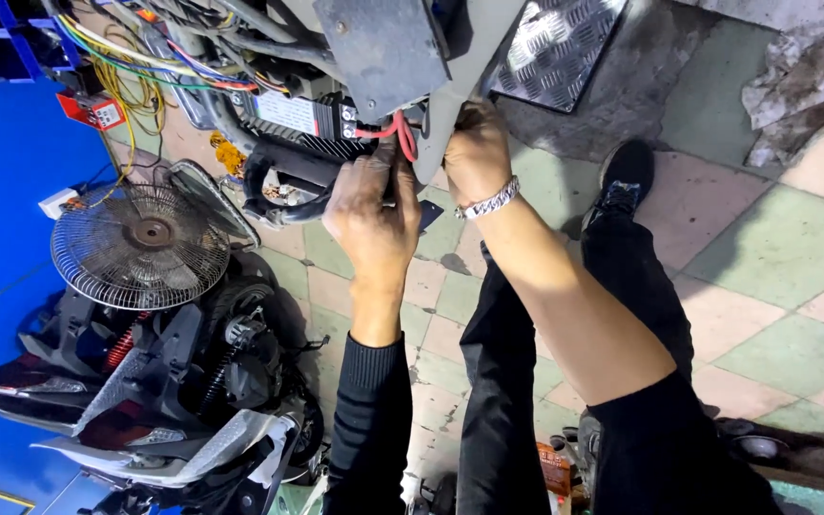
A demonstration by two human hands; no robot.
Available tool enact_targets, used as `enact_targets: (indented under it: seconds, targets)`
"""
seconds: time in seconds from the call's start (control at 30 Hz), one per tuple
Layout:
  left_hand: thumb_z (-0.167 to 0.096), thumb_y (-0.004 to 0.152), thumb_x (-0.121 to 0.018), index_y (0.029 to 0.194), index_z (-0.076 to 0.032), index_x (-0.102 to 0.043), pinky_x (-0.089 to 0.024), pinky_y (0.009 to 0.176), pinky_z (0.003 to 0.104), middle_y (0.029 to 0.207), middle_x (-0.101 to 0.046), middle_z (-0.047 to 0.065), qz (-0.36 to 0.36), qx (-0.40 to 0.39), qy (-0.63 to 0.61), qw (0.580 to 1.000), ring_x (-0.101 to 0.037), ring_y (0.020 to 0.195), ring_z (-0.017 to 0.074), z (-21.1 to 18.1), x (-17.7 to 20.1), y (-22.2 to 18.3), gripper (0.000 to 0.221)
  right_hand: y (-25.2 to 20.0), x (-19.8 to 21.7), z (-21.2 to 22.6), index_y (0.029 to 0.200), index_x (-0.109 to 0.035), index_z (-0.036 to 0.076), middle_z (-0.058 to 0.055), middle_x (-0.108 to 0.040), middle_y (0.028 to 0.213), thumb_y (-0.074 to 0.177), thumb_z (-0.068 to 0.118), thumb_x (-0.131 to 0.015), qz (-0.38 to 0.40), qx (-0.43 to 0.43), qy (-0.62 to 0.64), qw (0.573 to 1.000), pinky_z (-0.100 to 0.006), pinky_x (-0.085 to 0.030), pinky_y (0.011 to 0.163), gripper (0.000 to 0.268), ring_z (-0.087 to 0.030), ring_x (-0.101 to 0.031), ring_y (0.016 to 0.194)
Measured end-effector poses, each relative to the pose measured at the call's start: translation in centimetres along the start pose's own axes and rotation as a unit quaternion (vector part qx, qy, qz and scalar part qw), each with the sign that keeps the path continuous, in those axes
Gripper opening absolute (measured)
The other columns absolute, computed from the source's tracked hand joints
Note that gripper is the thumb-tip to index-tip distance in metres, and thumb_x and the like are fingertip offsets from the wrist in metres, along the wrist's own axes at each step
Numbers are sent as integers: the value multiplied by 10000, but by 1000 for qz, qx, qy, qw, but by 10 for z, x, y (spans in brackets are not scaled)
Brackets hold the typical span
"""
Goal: Inspecting and repairing the internal electrical wiring and components of an electric motorcycle.
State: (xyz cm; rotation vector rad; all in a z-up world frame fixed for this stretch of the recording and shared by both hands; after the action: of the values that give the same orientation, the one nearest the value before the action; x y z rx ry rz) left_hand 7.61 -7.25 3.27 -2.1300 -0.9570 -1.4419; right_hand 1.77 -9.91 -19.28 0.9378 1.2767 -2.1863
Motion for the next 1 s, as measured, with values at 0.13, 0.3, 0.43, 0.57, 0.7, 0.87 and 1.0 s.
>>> enact_targets:
  seconds: [0.13, 0.3, 0.43, 0.57, 0.7, 0.87, 1.0]
  targets:
    - [-15, 912, -726, 1073, -4, -720, -528, 715, 380, 871, -666, 120, -4, 7, -8, 1000, -635, 782, 289, 1, 1, 0, 161, -6, 6, -14, 960, -713, -33, -98, -732, 897, 821, -159, -683, -72, -43, 31, 996, -327, -576, 681, 190, -194, -713, 769]
    - [-17, 917, -722, 1089, 1, -714, -529, 717, 376, 886, -668, 120, -10, -6, -11, 1000, -639, 796, 289, -2, 4, 1, 174, -5, -8, -9, 1004, -704, -16, -101, -736, 956, 855, -144, -688, 7, -114, 73, 991, -322, -591, 752, 197, -197, -727, 847]
    - [-7, 911, -726, 1067, 8, -719, -511, 686, 381, 851, -654, 121, -2, 2, -13, 1000, -613, 753, 289, 0, 2, 1, 157, -6, -10, -10, 995, -699, -10, -100, -729, 959, 874, -152, -679, 19, -101, 94, 990, -329, -588, 763, 188, -203, -725, 855]
    - [-4, 919, -724, 1070, 5, -714, -514, 686, 377, 860, -658, 115, -11, -3, -13, 1000, -618, 759, 286, -1, 3, 1, 151, -9, -9, -11, 1001, -694, 2, -94, -720, 963, 880, -167, -671, 51, -118, 91, 988, -324, -575, 748, 209, -198, -716, 860]
    - [-4, 918, -726, 1064, 3, -713, -515, 686, 378, 865, -665, 114, -10, 0, -13, 1000, -619, 760, 289, 0, 2, 1, 147, -12, -5, -20, 996, -691, 18, -83, -725, 948, 835, -152, -669, 1, -131, 133, 982, -328, -594, 751, 235, -199, -731, 855]
    - [-9, 921, -722, 1092, 0, -716, -526, 708, 378, 900, -682, 117, -10, 5, -13, 1000, -638, 791, 293, 0, 4, 1, 171, -12, -11, -14, 1079, -696, -25, -108, -737, 1023, 884, -121, -708, 22, -115, 119, 986, -322, -595, 832, 218, -197, -727, 913]
    - [-14, 930, -719, 1104, -6, -722, -534, 718, 373, 907, -687, 118, -16, 18, -21, 1000, -645, 793, 286, -1, 6, 3, 174, -5, -4, -14, 1097, -695, -10, -93, -742, 1022, 855, -112, -747, 13, -143, 74, 987, -336, -594, 816, 267, -202, -728, 905]
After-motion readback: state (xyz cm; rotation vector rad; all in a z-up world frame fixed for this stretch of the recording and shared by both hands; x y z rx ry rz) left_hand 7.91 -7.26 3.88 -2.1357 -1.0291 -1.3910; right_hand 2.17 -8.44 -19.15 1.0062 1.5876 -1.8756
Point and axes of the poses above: each hand's wrist, its own y-axis towards the middle knuckle, its own x-axis out of the back of the hand, z = x × y, the point moved 10 cm from there along y, towards the middle knuckle
